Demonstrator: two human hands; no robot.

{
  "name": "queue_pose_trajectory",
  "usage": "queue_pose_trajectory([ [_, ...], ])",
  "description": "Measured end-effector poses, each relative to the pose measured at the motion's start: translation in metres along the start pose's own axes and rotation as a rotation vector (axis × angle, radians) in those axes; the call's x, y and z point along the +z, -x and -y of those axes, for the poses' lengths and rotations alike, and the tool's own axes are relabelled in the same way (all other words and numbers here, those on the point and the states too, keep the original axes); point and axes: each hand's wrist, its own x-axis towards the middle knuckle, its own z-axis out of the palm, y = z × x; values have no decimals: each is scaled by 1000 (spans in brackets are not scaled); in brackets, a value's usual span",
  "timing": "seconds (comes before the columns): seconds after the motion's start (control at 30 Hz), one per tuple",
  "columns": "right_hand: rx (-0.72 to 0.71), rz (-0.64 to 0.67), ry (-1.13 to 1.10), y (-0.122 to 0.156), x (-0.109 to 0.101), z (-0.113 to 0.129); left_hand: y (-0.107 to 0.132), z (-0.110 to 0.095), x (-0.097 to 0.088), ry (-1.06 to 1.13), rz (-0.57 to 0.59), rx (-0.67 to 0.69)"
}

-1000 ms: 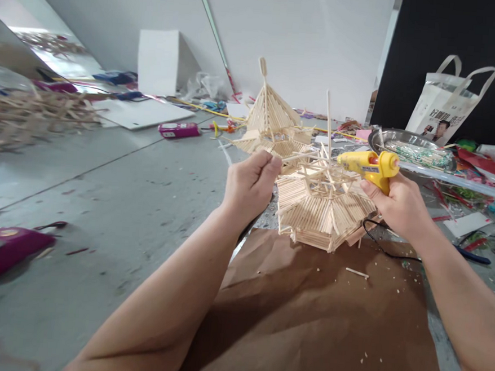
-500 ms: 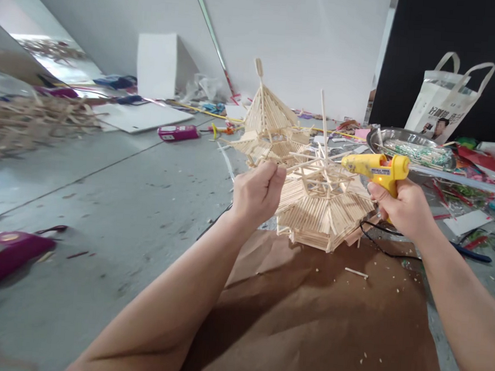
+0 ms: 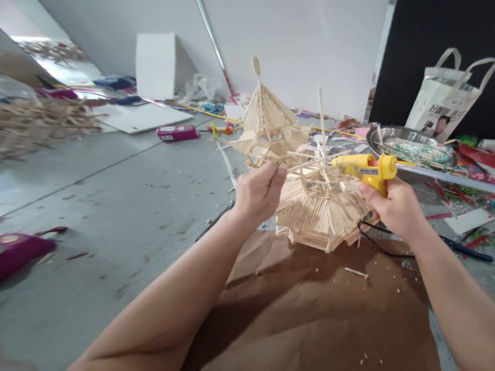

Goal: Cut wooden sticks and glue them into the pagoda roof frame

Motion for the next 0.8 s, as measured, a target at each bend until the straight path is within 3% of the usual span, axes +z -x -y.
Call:
queue_pose_trajectory([
  [0.8,-63,-61,119,-3,7,3,-3,0,-1,142,120,-170],
])
